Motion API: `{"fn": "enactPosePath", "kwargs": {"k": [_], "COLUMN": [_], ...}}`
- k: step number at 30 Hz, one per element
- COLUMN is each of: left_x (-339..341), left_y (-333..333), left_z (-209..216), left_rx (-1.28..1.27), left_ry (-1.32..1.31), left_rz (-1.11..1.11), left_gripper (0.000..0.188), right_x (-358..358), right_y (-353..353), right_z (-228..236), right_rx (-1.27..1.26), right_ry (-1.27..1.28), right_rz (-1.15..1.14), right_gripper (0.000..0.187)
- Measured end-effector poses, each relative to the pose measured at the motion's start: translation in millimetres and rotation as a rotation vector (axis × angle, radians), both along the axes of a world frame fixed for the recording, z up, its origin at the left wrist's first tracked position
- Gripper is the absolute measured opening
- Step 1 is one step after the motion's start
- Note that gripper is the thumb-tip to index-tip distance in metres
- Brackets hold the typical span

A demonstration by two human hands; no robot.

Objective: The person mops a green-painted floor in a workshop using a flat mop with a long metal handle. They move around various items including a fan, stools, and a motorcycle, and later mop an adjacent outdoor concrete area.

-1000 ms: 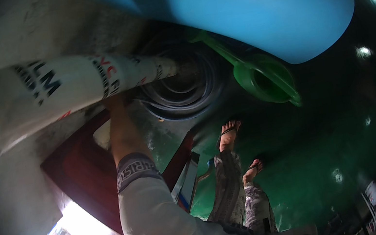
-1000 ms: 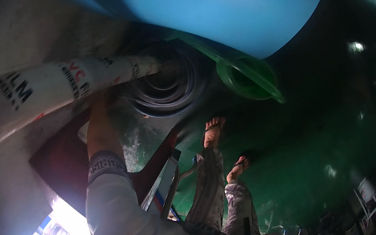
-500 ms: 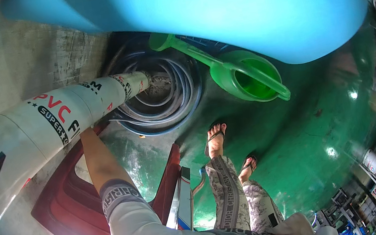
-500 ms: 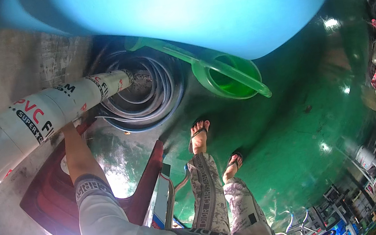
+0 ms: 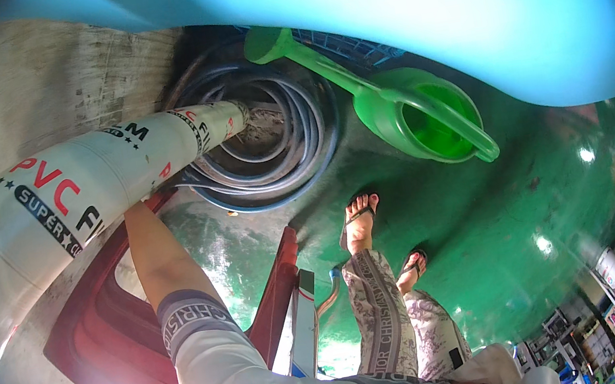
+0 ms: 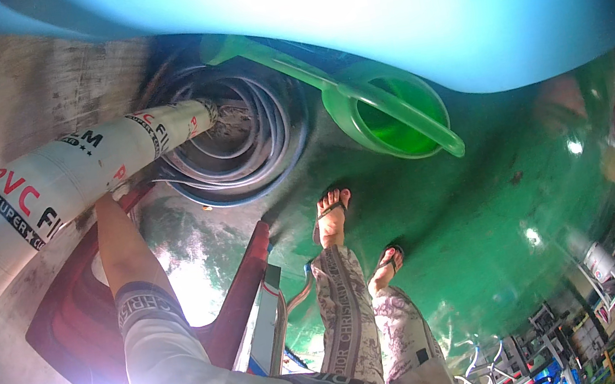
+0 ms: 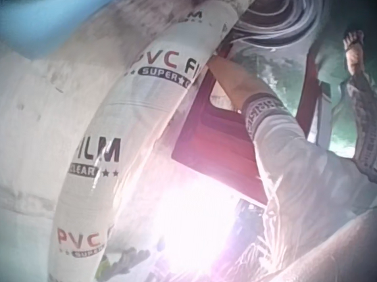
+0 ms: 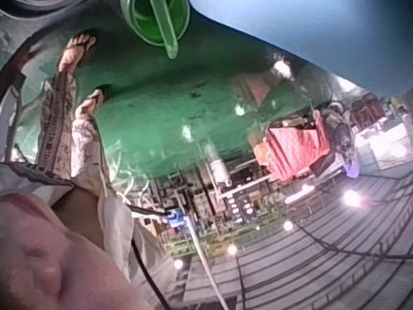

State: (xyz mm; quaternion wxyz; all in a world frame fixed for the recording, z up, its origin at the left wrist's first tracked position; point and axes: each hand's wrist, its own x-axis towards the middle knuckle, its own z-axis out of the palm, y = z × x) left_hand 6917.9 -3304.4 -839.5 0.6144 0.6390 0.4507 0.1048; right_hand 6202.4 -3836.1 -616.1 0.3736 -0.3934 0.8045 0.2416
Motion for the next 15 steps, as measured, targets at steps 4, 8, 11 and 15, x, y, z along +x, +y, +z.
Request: {"fn": "enactPosePath", "kwargs": {"k": [4,8,11,15], "left_x": [1,-10,-33,-126], "left_y": [8,-7,-32,-80], "left_z": [7,4,-8,-27], "left_rx": [-0.002,-0.034,-0.085,-0.563], "left_ry": [-0.012,0.022,0.102,0.198], "left_rz": [0.011,-0.009,-0.057,0.023], "left_gripper": [0.039,0.040,0.040,0.022], "right_x": [-2,-11,-23,-59], "right_y": [-2,6,13,18], "right_z": [3,18,41,79], "right_rx": [0.010,0.004,-0.029,-0.103], "right_ry": [-0.010,-0.035,-0.072,-0.124], "right_rz": [0.006,-0.012,-0.058,-0.160], "right_gripper": [0.014,0.014,0.014,0.014]}}
